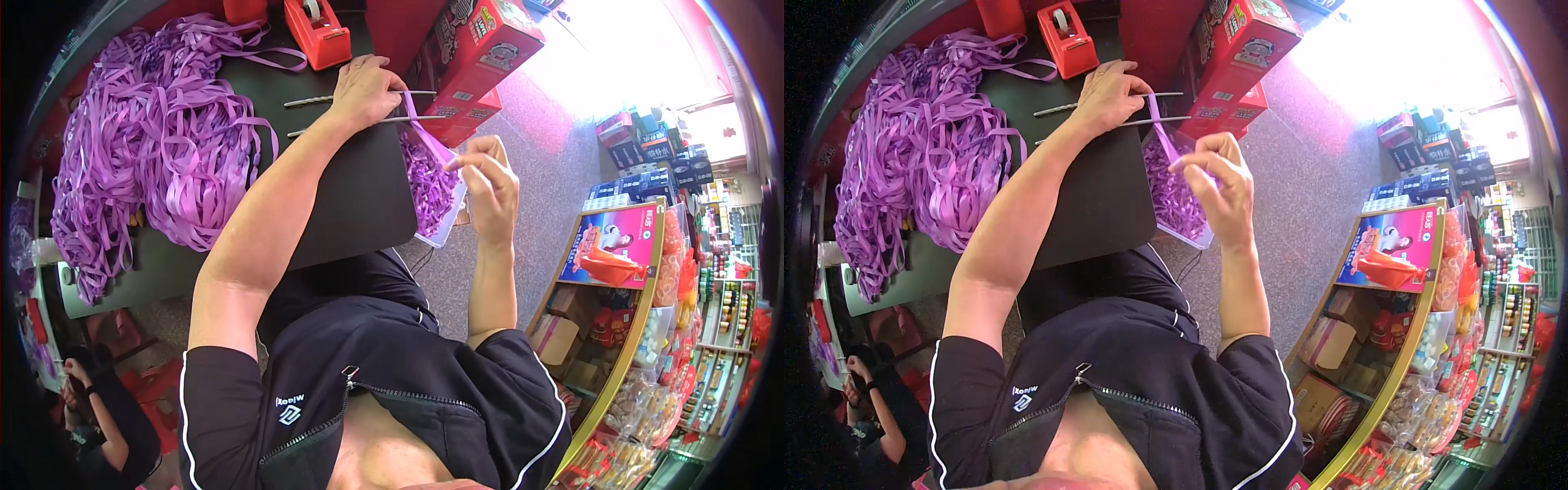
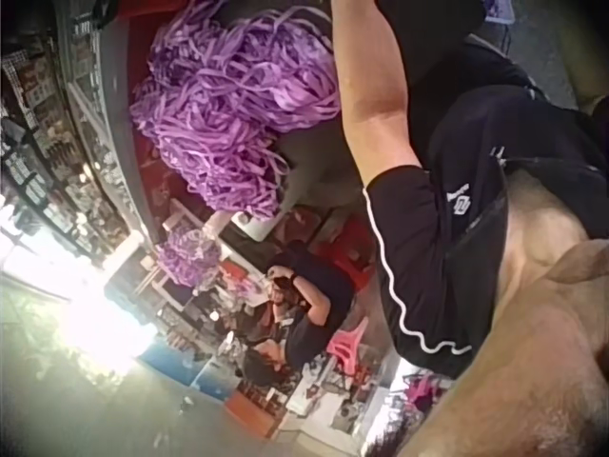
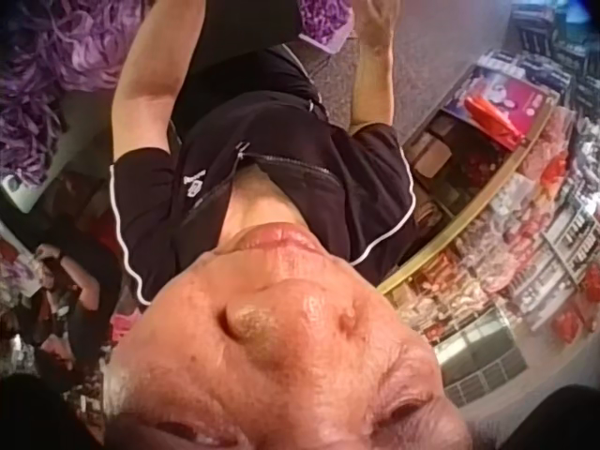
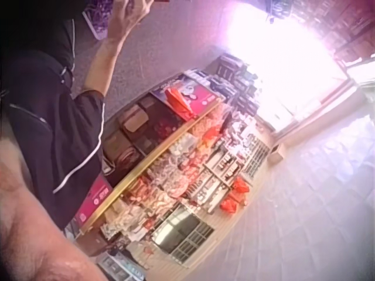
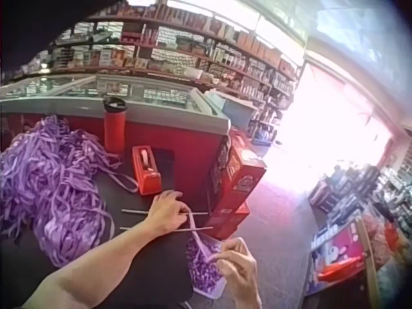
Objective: Sorting and aligning purple ribbons using metal rods on a workbench.
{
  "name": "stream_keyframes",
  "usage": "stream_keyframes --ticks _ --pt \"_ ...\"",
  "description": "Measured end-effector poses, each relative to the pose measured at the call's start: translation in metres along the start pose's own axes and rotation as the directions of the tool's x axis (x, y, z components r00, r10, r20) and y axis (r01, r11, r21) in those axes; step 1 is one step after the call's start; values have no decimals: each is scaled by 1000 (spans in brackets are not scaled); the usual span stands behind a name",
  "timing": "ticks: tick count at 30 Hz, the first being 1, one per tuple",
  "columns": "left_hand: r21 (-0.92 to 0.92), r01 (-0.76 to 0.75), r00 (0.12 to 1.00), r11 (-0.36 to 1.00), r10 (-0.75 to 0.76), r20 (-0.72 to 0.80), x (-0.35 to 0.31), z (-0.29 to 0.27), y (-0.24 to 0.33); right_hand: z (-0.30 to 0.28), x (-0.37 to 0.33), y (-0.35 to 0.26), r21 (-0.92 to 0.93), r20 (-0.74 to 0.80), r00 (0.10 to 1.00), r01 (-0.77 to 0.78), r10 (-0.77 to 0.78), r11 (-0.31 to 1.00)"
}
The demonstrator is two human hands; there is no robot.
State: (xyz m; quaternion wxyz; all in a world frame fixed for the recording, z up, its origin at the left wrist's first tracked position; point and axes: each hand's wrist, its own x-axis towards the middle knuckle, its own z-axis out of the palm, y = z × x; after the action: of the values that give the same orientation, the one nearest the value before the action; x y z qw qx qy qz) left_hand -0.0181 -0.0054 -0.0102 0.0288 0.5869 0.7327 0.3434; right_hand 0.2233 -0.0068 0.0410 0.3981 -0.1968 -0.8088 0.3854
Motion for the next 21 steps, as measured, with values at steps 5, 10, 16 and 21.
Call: stream_keyframes --ticks 5,10,16,21 --pt "9 -7 1000 1000 7 -7 1 2 4 4 53 20 406 -11 999 32 -30 913" --pt "5 -36 998 999 36 -48 -1 4 1 14 126 52 430 93 994 20 -66 903" --pt "-47 29 997 998 -33 -68 -2 -1 8 46 180 127 502 367 927 -265 75 823" --pt "-85 43 995 995 -50 -85 -2 -1 7 58 172 171 420 449 859 -445 245 791"
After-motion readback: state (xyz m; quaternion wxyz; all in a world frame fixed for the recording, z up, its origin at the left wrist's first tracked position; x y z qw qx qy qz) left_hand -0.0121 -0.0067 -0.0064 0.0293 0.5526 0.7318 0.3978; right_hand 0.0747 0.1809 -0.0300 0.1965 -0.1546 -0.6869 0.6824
